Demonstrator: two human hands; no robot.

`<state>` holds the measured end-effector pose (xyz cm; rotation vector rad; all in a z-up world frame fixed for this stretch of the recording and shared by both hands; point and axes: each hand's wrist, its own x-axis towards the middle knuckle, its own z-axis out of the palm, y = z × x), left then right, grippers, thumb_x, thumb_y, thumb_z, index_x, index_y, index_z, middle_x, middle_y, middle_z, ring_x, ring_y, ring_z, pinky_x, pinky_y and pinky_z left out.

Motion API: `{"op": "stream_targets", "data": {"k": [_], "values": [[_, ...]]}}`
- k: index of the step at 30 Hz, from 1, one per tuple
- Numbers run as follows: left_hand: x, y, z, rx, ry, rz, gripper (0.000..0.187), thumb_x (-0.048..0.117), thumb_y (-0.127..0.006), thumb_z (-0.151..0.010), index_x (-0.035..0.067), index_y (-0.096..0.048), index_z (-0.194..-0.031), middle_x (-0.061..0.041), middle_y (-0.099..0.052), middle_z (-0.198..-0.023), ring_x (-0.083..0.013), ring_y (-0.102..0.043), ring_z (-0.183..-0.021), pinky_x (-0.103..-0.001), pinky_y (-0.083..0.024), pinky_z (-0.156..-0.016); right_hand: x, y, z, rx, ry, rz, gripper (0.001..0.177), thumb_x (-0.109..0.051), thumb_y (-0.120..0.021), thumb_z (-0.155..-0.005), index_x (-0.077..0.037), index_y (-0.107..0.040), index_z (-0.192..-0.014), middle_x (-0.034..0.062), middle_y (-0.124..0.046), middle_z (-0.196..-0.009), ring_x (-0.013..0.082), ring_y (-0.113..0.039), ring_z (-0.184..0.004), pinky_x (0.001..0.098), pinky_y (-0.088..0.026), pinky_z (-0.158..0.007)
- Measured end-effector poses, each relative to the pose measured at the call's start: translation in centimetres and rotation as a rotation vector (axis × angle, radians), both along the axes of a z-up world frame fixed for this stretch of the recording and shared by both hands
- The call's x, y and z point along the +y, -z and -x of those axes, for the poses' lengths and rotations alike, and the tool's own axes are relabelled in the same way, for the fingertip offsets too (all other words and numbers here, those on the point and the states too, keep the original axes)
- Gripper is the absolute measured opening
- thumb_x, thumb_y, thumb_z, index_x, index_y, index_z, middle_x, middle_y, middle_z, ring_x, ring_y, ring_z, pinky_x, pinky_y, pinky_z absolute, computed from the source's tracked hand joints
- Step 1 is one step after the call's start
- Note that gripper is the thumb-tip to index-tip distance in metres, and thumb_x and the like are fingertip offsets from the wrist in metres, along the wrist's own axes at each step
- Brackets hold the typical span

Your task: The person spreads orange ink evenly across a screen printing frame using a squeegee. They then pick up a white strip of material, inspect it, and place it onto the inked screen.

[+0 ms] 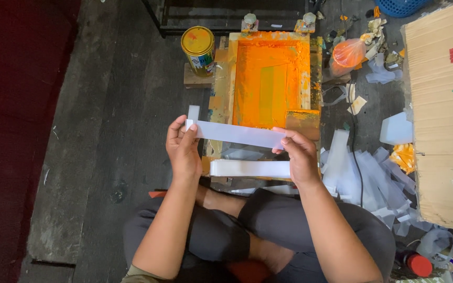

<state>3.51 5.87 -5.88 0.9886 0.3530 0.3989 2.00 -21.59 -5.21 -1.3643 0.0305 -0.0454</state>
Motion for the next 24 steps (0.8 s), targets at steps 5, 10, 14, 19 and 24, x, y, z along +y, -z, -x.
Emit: {"op": "stream_targets", "data": {"k": [5, 10, 14, 19, 24], "values": [[-1.1, -2.2, 0.6, -0.019, 0.117, 0.149, 0.057, 0.029, -0.072, -0.091, 0.005, -0.056, -0.141, -0.015, -0.064, -0.123, -0.0259, -0.065, -0.114, -0.039, -0.049, -0.105, 0.3, 0.2, 0.0, -0.022, 0.015, -0.009, 0.035, -0.016, -0.065, -0.095, 0.003, -0.072, -0.124, 0.0145, -0.068, -0.078, 0.0218, -0.072, -0.072, 0.032, -0.058, -0.073], [-2.5, -2.8, 1.3, -0.14, 0.397, 0.086, 0.087, 0.066, -0.052, -0.094, 0.005, -0.039, -0.155, -0.023, -0.043, -0.156, -0.0406, -0.039, -0.145, -0.053, -0.029, -0.122, 1.2, -0.1, 0.3, -0.008, 0.007, -0.028, 0.034, -0.014, -0.067, -0.092, 0.004, -0.073, -0.12, 0.0151, -0.07, -0.076, 0.0233, -0.074, -0.072, 0.0318, -0.06, -0.071], [-3.6, -2.6, 2.1, -0.236, 0.546, -0.073, 0.076, 0.053, -0.047, -0.101, 0.004, -0.034, -0.158, -0.024, -0.037, -0.16, -0.0421, -0.033, -0.148, -0.054, -0.021, -0.124, 1.6, 0.6, 0.6, -0.034, -0.057, -0.05, 0.037, -0.011, -0.068, -0.088, 0.007, -0.072, -0.119, 0.0184, -0.071, -0.079, 0.0262, -0.075, -0.074, 0.0318, -0.06, -0.07], [-4.8, -3.9, 3.1, -0.219, 0.623, -0.227, 0.074, 0.046, -0.048, -0.101, 0.0, -0.034, -0.157, -0.027, -0.039, -0.158, -0.0447, -0.031, -0.148, -0.055, -0.02, -0.123, 2.3, 0.1, 1.1, -0.057, -0.111, -0.045, 0.038, -0.009, -0.066, -0.087, 0.009, -0.072, -0.12, 0.0177, -0.071, -0.077, 0.0252, -0.075, -0.074, 0.0333, -0.06, -0.073], [-5.3, -3.9, 3.5, -0.258, 0.658, -0.477, 0.06, 0.022, -0.046, -0.103, -0.002, -0.032, -0.157, -0.029, -0.044, -0.154, -0.0469, -0.036, -0.145, -0.058, -0.022, -0.121, 2.9, -1.0, 1.7, -0.121, -0.209, 0.028, 0.039, -0.007, -0.067, -0.089, 0.008, -0.067, -0.125, 0.0159, -0.068, -0.069, 0.0201, -0.069, -0.069, 0.0307, -0.057, -0.074]]}}
